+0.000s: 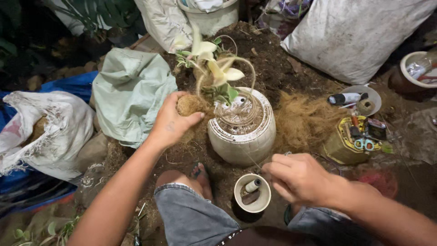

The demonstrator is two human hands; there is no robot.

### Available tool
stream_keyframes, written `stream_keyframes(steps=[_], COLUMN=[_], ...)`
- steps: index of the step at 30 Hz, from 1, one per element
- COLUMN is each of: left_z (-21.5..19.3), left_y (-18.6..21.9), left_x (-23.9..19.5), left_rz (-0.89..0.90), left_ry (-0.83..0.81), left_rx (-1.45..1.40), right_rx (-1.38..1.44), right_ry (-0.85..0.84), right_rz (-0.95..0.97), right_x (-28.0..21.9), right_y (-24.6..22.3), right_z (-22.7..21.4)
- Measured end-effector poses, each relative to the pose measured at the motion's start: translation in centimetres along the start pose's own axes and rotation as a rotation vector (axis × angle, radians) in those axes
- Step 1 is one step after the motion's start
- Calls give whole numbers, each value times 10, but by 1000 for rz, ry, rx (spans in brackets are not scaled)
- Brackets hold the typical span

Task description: The person wraps a small plant's root ball with coconut coir, repeatedly adjusting and tucking the fibers around the roots. The person handles the plant and coir by hand, occasionally picking up more coir from the floor.

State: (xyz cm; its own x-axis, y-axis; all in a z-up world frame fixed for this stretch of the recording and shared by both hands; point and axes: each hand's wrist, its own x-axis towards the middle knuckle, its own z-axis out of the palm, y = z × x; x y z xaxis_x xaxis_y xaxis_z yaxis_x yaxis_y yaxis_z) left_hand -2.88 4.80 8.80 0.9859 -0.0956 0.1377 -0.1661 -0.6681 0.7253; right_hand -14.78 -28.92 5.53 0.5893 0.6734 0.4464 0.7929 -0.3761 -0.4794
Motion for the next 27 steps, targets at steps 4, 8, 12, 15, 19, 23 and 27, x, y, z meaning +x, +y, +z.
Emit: stream_keyframes(steps=[4,8,12,15,19,23,27], left_z=[5,12,23,28,25,18,19], left_y=[15,34,51,58,66,69,65], left_x=[-6,-15,-33,-48,-55,-59,-55], left_rz=[137,159,395,534,775,929,1078], left_ry=[1,-88,-142,-131,-48,-133,-67], left_rx=[181,307,523,708,887,990,1184], right_rx=[-110,-495,-748,-782,-765,-732,-723], right_ry=[-84,-42,48,105,140,189,231], right_rz=[-123,-261,-259,-321,-230,-106,-75], right_x=[39,67,91,104,104,104,108], right_y=[-35,-45,-27,-9,12,31,39], right_z=[-42,-69,-96,-108,-112,-97,-84])
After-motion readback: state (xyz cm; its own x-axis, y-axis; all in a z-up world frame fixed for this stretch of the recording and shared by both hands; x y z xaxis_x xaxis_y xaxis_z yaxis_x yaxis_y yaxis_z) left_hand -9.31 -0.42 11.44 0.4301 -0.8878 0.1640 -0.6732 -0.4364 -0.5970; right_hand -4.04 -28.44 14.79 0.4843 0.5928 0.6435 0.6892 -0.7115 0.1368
